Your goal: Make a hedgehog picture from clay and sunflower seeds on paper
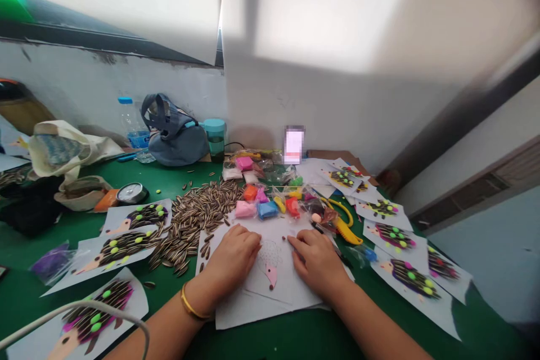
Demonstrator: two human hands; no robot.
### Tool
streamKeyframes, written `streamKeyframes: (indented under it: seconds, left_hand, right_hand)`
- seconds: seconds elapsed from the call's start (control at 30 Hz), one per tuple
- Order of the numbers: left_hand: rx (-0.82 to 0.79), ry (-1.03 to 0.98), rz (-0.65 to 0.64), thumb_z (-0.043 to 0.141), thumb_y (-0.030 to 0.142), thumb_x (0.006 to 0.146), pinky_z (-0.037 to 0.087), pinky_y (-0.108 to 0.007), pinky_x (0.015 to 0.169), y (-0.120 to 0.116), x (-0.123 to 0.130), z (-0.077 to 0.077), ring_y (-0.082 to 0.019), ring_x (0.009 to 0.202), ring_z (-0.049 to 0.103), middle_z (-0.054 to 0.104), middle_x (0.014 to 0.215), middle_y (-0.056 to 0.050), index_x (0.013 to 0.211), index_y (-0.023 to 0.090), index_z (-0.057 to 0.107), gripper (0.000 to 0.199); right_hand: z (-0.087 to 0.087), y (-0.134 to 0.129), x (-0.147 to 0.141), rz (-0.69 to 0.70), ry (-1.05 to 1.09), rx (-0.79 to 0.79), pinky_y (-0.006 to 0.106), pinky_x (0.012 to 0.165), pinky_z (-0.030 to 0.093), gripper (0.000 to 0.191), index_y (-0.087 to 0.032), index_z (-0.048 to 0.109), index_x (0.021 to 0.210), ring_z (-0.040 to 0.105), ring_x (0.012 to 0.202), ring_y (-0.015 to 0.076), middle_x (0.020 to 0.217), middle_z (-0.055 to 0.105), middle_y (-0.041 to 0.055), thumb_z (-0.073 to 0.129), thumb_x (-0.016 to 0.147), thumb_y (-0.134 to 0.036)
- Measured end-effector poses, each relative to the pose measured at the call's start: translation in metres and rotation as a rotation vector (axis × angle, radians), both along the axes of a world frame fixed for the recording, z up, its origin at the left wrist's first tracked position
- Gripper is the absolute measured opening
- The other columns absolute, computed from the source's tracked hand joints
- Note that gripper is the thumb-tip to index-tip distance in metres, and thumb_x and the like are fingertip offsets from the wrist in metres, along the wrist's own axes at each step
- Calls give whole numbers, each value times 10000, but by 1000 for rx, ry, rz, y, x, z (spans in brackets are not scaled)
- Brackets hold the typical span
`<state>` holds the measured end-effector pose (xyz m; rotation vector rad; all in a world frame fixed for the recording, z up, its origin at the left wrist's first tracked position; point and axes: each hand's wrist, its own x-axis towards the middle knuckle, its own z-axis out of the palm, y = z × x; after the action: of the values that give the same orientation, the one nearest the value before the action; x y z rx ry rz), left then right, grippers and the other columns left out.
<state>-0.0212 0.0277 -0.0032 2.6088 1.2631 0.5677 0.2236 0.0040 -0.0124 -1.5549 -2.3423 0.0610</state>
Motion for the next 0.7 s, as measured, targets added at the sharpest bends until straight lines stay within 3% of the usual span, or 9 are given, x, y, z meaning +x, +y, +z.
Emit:
streamKeyframes:
  seconds: [0.2,0.5,0.7]
  left_hand:
    - [-23,-31,-97,455,141,976,364,-503,1136,4,-3,-7,-219,1162,618,675,1242,-92,1140,178,603,224]
    - [-83,10,-67,458,144,967,354,-549,1139,5,-1,-4,-224,1163,636,690,1233,-95,1186,179,600,263]
    - [-75,-3,-66,464,151,969,342,-567,1141,4,-2,-7,-229,1192,621,687,1243,-89,1183,191,599,256]
  right_hand:
    - [-2,3,3,10,29,15,382,900,408,351,-227,680,1210,563,1012,248,1083,644,92,590,875,-170]
    - [-2,6,-6,50,-1,76,392,898,396,380,-233,667,1246,556,1018,255,1097,636,103,572,882,-182]
    - [1,8,-4,35,14,82,406,923,382,296,-270,720,1141,550,1030,257,1099,628,93,553,905,-209]
